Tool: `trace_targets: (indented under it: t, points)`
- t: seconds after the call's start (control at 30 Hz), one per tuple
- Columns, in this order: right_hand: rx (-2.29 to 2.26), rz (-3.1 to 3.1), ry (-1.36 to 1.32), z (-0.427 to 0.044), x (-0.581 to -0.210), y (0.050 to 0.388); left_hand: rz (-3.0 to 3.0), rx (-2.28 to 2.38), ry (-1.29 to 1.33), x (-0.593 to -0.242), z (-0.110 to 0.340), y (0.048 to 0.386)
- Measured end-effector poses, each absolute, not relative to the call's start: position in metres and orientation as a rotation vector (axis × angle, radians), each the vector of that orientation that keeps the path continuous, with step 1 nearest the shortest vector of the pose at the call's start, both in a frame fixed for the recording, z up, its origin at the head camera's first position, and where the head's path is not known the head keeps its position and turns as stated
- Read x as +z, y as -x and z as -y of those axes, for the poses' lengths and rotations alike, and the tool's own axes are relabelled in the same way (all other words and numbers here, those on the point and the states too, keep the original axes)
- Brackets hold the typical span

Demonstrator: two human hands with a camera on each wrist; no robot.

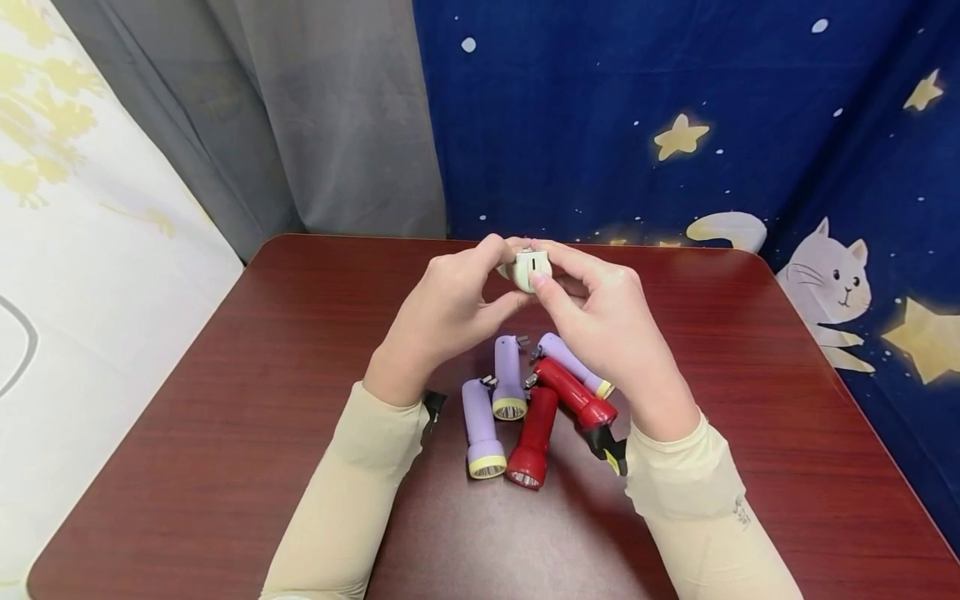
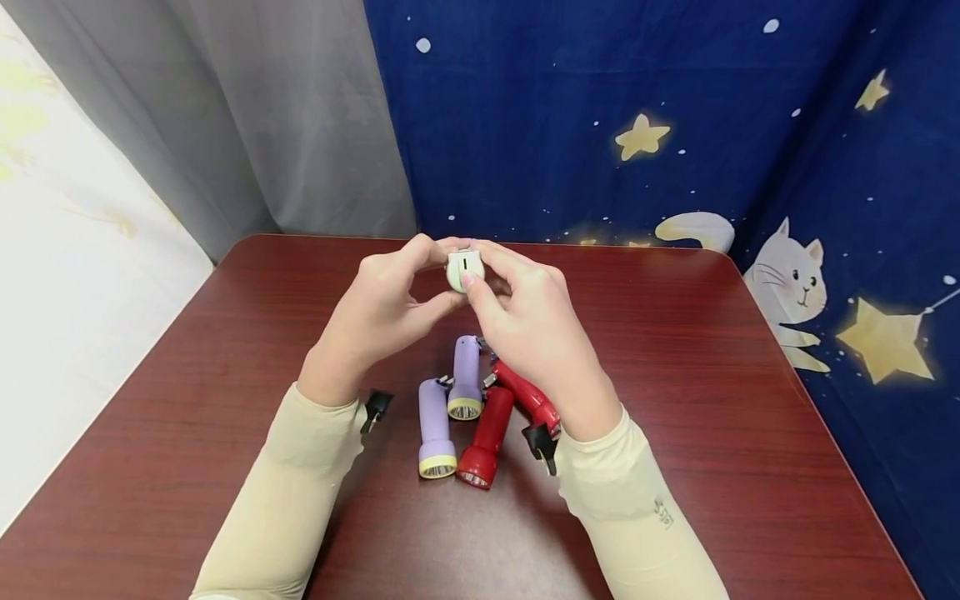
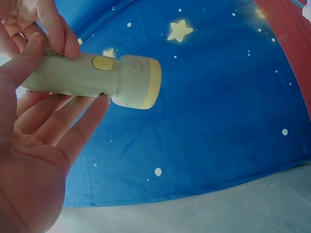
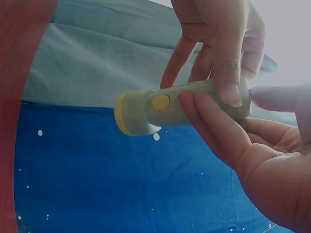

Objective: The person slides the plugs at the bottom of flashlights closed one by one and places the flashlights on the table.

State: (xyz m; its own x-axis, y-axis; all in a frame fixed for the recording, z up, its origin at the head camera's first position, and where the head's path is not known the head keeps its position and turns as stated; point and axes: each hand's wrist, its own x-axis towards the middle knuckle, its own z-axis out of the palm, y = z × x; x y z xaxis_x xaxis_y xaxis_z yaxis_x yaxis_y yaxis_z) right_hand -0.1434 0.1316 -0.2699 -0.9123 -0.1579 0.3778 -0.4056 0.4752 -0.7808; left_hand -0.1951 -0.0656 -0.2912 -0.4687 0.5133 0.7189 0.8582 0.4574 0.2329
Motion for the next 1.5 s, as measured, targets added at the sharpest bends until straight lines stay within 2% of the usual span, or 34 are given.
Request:
trace_targets:
  t: [0.53, 1.1, 1.5]
  points:
    - [1.376, 2.462, -0.395, -0.122, -0.274, 0.146, 2.046, -0.750, 0.976, -0.295, 0.057, 0.194]
    - [1.299, 2.309, -0.464, -0.129, -0.277, 0.152, 2.085, -0.926, 1.160, -0.291, 0.062, 0.196]
    - [1.248, 2.223, -0.577, -0.130, -0.279, 0.152, 2.031, -1.096, 1.134, -0.291, 0.057, 0.198]
